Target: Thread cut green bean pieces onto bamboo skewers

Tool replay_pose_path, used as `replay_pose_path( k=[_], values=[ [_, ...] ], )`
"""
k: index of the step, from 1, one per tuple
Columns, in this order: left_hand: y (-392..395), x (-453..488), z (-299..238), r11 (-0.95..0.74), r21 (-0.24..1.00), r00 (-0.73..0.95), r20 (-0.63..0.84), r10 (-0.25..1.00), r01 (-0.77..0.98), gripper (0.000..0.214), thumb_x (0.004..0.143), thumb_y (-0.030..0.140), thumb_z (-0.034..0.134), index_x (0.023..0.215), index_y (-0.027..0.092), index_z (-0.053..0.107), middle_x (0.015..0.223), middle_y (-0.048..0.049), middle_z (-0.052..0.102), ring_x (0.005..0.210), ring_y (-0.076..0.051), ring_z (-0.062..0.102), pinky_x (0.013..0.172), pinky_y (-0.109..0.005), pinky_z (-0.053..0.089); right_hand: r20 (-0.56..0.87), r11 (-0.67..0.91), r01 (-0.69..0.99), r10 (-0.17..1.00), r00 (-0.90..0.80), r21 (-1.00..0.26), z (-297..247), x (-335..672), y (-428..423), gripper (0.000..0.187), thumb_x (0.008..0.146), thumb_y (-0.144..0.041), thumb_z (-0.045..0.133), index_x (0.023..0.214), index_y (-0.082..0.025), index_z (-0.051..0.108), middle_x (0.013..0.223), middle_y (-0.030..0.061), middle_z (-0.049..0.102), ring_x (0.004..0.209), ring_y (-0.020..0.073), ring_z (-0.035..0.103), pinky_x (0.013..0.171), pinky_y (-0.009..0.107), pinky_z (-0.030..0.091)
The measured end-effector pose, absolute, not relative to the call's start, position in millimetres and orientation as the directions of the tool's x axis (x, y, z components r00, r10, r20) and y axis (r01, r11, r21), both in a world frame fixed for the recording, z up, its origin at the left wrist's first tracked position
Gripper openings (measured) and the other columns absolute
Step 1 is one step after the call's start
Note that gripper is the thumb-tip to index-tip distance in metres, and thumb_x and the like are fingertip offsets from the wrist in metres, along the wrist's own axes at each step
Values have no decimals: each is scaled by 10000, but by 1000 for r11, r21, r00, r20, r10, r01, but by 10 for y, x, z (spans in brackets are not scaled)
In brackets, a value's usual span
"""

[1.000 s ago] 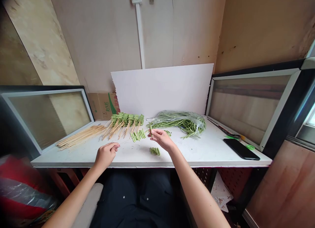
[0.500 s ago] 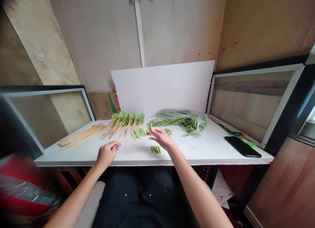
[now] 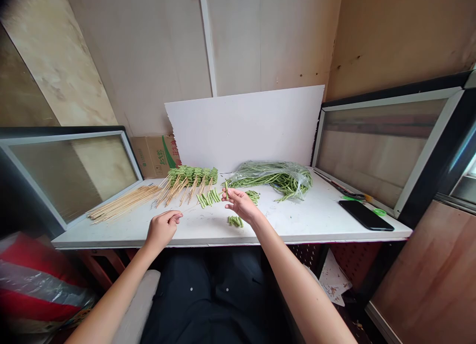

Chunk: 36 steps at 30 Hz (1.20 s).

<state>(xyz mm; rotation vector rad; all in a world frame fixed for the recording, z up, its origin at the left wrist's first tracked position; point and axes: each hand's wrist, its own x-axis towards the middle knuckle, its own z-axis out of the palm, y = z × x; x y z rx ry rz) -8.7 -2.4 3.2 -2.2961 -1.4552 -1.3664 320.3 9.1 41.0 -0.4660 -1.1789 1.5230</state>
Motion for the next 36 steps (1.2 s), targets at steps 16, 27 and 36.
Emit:
replay_pose_path(
  k=[16, 27, 36],
  values=[
    [-10, -123, 32, -543, 320, 157, 737, 658, 776, 328, 843, 100, 498, 877, 237, 794, 768, -13, 780, 718, -196, 733, 723, -271, 546, 271, 65, -523, 905, -327, -850, 430, 3203, 67, 288, 870, -471, 849, 1004, -234, 754, 900, 15, 637, 803, 138, 539, 697, 260, 440],
    [-26, -114, 60, -535, 343, 148, 722, 676, 772, 329, 852, 98, 496, 878, 232, 795, 756, -11, 776, 722, -194, 737, 732, -271, 555, 258, 65, -514, 914, -313, -856, 456, 3183, 25, 309, 844, -501, 857, 958, -246, 725, 879, 17, 658, 816, 162, 555, 700, 288, 416],
    [-38, -128, 75, -521, 348, 139, 716, 685, 779, 336, 841, 92, 503, 885, 236, 804, 766, -15, 782, 739, -197, 743, 749, -269, 558, 266, 88, -494, 915, -303, -865, 459, 3183, 20, 313, 823, -493, 879, 893, -235, 716, 853, 6, 638, 795, 147, 545, 693, 279, 414]
  ],
)
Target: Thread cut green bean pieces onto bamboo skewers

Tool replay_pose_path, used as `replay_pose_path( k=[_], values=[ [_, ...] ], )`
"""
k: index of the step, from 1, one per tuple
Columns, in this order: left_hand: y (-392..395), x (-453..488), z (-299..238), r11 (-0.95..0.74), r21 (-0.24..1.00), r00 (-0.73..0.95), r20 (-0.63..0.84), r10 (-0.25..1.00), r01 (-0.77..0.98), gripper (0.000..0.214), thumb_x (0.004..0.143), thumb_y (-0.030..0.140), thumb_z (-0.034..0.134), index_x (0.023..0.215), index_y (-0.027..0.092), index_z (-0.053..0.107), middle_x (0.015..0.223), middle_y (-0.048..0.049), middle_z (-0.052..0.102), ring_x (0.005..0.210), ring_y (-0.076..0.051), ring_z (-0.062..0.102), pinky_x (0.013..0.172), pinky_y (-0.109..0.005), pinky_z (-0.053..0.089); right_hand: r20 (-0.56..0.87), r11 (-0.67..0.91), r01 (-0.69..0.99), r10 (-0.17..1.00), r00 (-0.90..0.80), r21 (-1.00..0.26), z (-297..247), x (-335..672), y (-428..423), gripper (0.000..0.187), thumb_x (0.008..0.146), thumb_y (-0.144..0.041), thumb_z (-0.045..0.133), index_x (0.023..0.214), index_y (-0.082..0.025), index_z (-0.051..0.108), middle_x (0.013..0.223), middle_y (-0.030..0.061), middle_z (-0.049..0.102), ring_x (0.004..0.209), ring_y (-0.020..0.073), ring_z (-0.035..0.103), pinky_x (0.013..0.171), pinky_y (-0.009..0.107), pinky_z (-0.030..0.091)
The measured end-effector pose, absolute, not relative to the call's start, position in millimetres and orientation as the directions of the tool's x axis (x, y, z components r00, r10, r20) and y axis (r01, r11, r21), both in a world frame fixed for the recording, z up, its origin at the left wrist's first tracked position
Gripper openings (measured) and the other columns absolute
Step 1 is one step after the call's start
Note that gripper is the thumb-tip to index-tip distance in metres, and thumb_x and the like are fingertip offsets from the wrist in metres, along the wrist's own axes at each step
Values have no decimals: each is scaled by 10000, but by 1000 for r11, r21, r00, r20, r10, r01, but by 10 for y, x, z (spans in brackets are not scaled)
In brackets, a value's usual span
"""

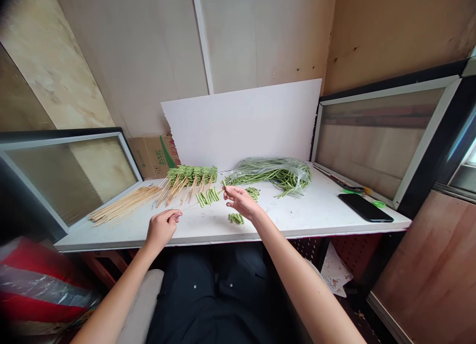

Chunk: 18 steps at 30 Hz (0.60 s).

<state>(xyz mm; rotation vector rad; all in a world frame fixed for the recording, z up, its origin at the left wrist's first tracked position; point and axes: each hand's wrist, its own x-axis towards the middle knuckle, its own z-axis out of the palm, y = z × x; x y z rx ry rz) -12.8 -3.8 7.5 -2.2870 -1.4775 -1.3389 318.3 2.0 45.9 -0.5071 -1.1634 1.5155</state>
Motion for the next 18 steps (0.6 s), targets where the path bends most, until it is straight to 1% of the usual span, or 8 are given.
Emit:
replay_pose_path(
  k=[7, 18],
  values=[
    [-42, -126, 75, -534, 317, 151, 736, 659, 784, 350, 826, 73, 489, 888, 229, 796, 784, -15, 790, 750, -198, 750, 741, -267, 559, 265, 111, -493, 930, -254, -863, 439, 3159, 44, 324, 820, -512, 874, 906, -230, 740, 875, 13, 645, 795, 143, 534, 700, 280, 418],
    [-69, -103, 74, -522, 286, 157, 744, 649, 804, 390, 777, 28, 469, 883, 234, 783, 847, -18, 816, 769, -204, 768, 739, -267, 565, 325, 284, -350, 943, -65, -893, 523, 3036, -28, 357, 796, -576, 852, 824, -226, 787, 840, 36, 648, 814, 170, 536, 661, 302, 389]
  ],
)
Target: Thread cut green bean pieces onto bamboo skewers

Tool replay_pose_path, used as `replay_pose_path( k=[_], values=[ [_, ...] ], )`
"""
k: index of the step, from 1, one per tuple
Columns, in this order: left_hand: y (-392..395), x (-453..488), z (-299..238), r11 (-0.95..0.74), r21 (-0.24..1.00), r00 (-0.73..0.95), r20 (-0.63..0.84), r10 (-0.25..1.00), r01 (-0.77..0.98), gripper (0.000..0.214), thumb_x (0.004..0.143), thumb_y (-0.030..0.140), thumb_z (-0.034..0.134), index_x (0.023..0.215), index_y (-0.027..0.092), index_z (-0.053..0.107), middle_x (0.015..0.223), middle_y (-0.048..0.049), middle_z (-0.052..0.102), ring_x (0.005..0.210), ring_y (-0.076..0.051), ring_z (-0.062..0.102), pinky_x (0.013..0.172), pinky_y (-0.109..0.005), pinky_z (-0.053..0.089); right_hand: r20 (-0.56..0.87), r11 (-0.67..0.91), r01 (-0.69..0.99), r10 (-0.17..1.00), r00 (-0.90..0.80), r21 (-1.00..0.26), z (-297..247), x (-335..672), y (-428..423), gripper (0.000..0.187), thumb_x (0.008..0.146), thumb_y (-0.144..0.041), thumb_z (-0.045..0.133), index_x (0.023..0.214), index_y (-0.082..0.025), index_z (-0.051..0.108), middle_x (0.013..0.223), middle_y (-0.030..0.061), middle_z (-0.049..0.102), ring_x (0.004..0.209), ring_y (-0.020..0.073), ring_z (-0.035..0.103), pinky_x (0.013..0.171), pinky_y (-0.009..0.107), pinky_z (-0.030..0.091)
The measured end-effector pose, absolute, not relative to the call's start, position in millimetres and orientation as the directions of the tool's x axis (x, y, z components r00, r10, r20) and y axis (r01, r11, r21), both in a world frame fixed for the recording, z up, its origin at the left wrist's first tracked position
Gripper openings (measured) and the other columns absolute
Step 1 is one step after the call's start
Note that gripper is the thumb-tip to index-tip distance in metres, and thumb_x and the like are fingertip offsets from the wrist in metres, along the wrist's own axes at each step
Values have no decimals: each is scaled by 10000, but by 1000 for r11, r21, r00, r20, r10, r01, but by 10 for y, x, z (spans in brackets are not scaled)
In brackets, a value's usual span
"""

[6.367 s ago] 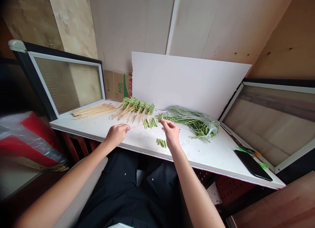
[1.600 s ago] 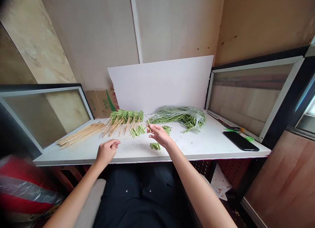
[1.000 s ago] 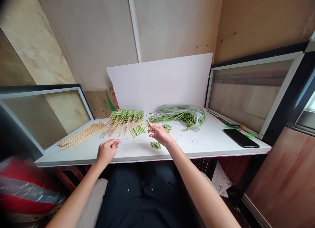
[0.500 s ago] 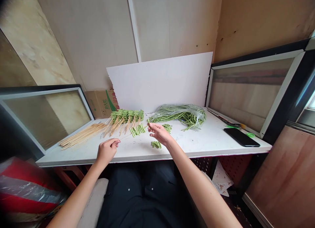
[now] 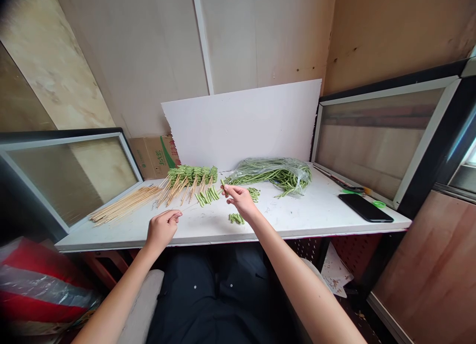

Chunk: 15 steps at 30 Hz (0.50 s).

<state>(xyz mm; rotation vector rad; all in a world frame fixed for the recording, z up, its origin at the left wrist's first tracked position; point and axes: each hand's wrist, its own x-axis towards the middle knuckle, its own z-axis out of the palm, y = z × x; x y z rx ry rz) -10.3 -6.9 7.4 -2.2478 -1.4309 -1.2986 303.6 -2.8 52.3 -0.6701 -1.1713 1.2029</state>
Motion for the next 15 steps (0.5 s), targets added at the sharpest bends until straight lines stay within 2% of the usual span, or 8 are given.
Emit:
replay_pose_path(
  k=[8, 15],
  values=[
    [-59, -127, 83, -525, 327, 129, 744, 656, 786, 382, 789, 43, 468, 877, 233, 787, 833, -15, 817, 766, -200, 776, 752, -261, 584, 357, 352, -272, 934, 32, -896, 575, 2971, -73, 341, 773, -559, 861, 845, -227, 829, 868, 78, 718, 824, 201, 586, 629, 314, 409],
    [-76, -111, 93, -530, 357, 104, 748, 655, 769, 376, 804, 54, 473, 878, 234, 795, 825, -13, 816, 776, -201, 779, 761, -265, 591, 293, 290, -352, 955, 47, -890, 632, 2982, -138, 345, 752, -539, 884, 894, -234, 810, 932, 86, 753, 892, 218, 625, 667, 316, 456]
  ],
)
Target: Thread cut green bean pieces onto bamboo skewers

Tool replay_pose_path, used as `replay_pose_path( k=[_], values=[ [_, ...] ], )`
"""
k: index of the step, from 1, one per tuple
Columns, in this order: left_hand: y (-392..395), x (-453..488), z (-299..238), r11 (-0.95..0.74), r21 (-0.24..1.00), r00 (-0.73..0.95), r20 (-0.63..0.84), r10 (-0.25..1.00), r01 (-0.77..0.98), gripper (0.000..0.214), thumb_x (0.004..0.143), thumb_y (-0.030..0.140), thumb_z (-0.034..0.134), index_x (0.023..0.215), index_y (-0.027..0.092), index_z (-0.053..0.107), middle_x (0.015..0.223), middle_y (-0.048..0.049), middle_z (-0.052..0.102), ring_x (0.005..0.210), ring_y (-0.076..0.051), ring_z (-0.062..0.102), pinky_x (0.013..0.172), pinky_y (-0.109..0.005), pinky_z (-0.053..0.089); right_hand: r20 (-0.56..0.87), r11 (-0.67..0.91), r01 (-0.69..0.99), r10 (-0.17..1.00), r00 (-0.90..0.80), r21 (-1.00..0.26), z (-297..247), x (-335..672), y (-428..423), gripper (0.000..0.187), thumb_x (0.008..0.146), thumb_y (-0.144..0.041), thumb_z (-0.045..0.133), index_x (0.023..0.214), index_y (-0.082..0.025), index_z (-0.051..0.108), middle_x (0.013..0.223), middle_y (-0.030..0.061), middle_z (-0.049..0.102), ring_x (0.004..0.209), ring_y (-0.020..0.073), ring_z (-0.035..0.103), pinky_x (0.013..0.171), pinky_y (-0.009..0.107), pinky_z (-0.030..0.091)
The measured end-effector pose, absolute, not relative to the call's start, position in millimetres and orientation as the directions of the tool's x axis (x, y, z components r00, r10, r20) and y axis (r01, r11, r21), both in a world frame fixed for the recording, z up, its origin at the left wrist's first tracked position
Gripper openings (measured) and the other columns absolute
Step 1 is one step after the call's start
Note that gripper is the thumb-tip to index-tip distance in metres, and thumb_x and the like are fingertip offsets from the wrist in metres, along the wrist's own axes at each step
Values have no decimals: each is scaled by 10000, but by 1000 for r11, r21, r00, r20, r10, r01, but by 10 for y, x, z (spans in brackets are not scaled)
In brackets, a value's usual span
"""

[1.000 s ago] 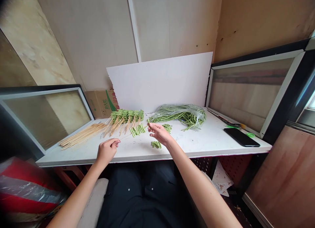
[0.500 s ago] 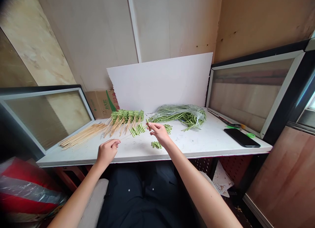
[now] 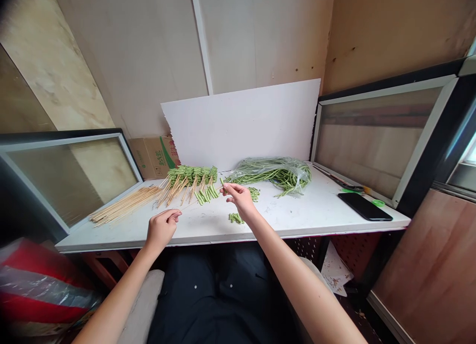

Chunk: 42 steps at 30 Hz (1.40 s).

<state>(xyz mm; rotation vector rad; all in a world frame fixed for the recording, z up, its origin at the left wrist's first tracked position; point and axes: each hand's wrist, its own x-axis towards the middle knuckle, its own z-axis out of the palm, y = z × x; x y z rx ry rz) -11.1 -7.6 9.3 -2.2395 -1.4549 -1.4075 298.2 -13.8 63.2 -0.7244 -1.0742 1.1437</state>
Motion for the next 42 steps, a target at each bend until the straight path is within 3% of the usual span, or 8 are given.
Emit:
replay_pose_path(
  k=[8, 17, 28, 42],
  values=[
    [-67, -120, 74, -527, 340, 109, 754, 648, 779, 389, 804, 44, 463, 891, 236, 790, 858, -14, 822, 769, -198, 776, 752, -263, 585, 339, 350, -287, 937, 87, -892, 603, 2993, -76, 343, 731, -559, 894, 871, -254, 823, 965, 96, 766, 955, 252, 653, 662, 336, 469],
    [-121, -116, 112, -520, 258, 105, 815, 569, 814, 416, 769, -1, 460, 898, 226, 783, 893, -24, 821, 789, -207, 779, 774, -275, 571, 340, 388, -235, 914, 220, -891, 552, 2855, -79, 382, 736, -606, 872, 849, -244, 822, 914, 84, 753, 819, 222, 617, 677, 353, 462],
    [-154, -27, 70, -595, 146, 154, 893, 423, 790, 398, 791, -32, 461, 890, 209, 761, 843, -6, 805, 756, -178, 772, 709, -243, 553, 334, 408, -280, 901, 276, -869, 519, 2802, -65, 431, 712, -615, 867, 871, -218, 814, 927, 98, 777, 999, 282, 671, 698, 325, 467],
    [-162, 12, 49, -602, 128, 153, 907, 393, 788, 400, 754, -45, 466, 869, 207, 755, 823, -8, 802, 726, -180, 768, 670, -244, 547, 345, 438, -264, 878, 332, -859, 500, 2737, -95, 424, 704, -612, 868, 804, -213, 765, 866, 61, 729, 820, 211, 597, 728, 333, 461]
  ],
)
